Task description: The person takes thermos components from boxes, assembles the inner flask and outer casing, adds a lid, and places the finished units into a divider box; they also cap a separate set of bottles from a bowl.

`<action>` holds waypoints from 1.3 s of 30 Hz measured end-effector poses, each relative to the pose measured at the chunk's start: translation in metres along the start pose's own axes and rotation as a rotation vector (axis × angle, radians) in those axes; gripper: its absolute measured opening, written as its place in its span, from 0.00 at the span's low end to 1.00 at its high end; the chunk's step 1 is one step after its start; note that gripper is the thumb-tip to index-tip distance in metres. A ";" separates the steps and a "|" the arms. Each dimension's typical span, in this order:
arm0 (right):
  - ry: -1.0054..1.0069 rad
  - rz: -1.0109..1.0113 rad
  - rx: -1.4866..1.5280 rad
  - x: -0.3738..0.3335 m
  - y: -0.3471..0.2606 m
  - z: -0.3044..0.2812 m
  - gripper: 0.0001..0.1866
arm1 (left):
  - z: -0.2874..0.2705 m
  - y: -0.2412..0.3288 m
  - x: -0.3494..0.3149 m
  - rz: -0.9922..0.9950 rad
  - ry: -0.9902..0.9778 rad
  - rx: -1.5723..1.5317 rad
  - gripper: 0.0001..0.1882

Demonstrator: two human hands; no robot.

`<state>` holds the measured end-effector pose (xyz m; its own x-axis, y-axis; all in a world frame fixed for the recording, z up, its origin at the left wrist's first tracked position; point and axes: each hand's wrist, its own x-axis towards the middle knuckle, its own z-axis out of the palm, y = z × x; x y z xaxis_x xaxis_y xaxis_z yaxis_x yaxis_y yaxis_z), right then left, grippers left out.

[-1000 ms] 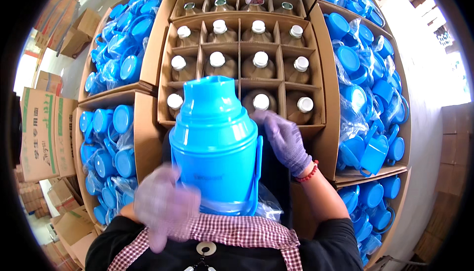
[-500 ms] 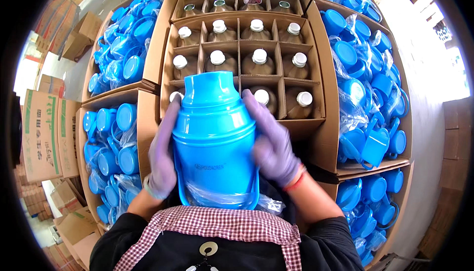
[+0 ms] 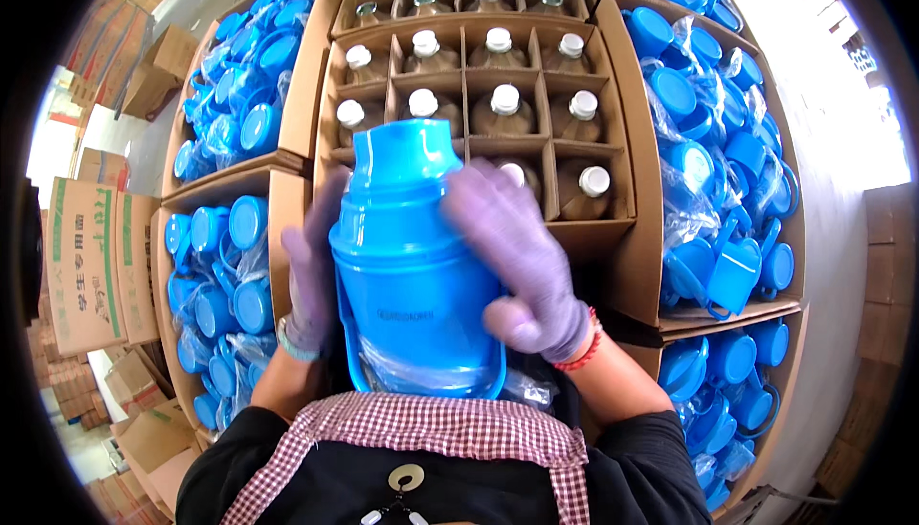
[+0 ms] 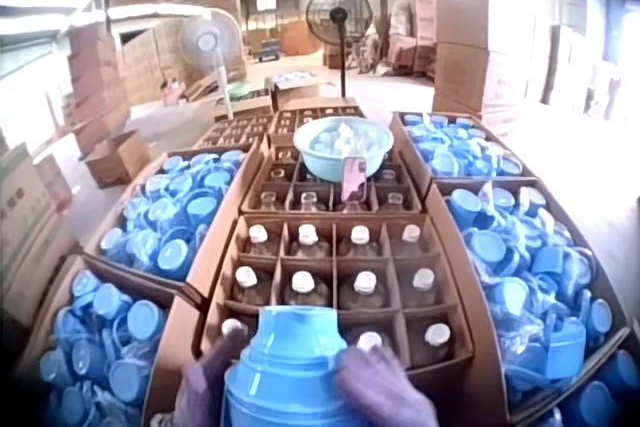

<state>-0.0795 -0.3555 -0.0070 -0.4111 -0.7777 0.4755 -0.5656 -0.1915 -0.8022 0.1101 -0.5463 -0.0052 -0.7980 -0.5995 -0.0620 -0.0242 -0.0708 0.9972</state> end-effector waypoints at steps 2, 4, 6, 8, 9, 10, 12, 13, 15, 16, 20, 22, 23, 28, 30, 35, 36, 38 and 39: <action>-0.010 0.180 0.125 -0.014 0.019 0.006 0.39 | -0.003 0.003 -0.005 0.323 -0.061 0.094 0.39; -0.084 0.325 -0.046 -0.034 0.059 -0.007 0.36 | -0.027 0.006 -0.005 0.598 -0.361 0.054 0.29; 0.014 0.374 0.166 -0.023 0.059 -0.012 0.36 | -0.023 0.008 0.003 0.508 -0.051 0.285 0.21; 0.164 0.249 0.225 -0.003 0.015 -0.001 0.40 | -0.024 -0.006 0.046 0.349 0.005 0.044 0.25; 0.080 0.172 0.258 0.006 0.005 0.000 0.41 | -0.024 -0.010 0.067 0.278 0.049 -0.077 0.28; -0.005 0.109 0.286 0.009 -0.002 0.002 0.42 | -0.021 -0.017 0.085 0.094 -0.073 -0.173 0.35; -0.080 0.090 0.246 0.017 0.001 0.004 0.32 | -0.001 -0.004 0.092 -0.132 -0.401 -0.382 0.45; -0.110 0.142 0.342 0.019 0.005 0.006 0.33 | -0.004 0.005 0.098 -0.184 -0.467 -0.323 0.46; -0.093 0.222 0.638 0.030 0.033 0.004 0.36 | -0.004 0.030 0.118 -0.189 -0.575 -0.183 0.46; -0.105 0.222 0.703 0.038 0.051 -0.006 0.37 | -0.003 0.040 0.126 -0.103 -0.599 -0.177 0.43; -0.079 0.489 0.256 0.026 0.180 -0.009 0.24 | -0.025 0.046 0.160 -0.099 -0.469 -0.869 0.45; -0.551 0.463 -0.610 0.010 0.184 0.000 0.39 | -0.046 0.033 0.165 -0.019 -0.359 -1.081 0.46; -0.530 0.422 -0.701 0.002 0.197 0.014 0.44 | -0.054 0.022 0.161 -0.005 -0.311 -1.132 0.45; -0.347 0.338 -0.596 0.013 0.178 -0.010 0.43 | -0.061 -0.017 0.136 0.025 0.014 -0.945 0.48; -0.119 0.244 -0.551 0.055 0.115 -0.037 0.38 | -0.072 -0.020 0.125 0.068 0.002 -0.871 0.48; 0.193 -0.075 -0.544 0.158 -0.004 -0.132 0.31 | -0.067 -0.003 0.148 0.152 -0.519 -0.844 0.35; 0.211 -0.163 -0.218 0.182 -0.037 -0.124 0.25 | -0.062 0.005 0.152 0.231 -0.612 -0.759 0.27; 0.042 -0.312 0.124 0.234 -0.060 -0.140 0.23 | -0.051 0.029 0.151 0.307 -0.661 -0.760 0.37; -0.037 -0.352 0.245 0.252 -0.079 -0.160 0.22 | -0.032 0.040 0.157 0.320 -0.748 -0.826 0.47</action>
<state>-0.2524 -0.4411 0.2344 -0.1950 -0.6595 0.7260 -0.4783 -0.5822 -0.6574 0.0029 -0.6688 0.0233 -0.8601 -0.0825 0.5034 0.4235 -0.6656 0.6145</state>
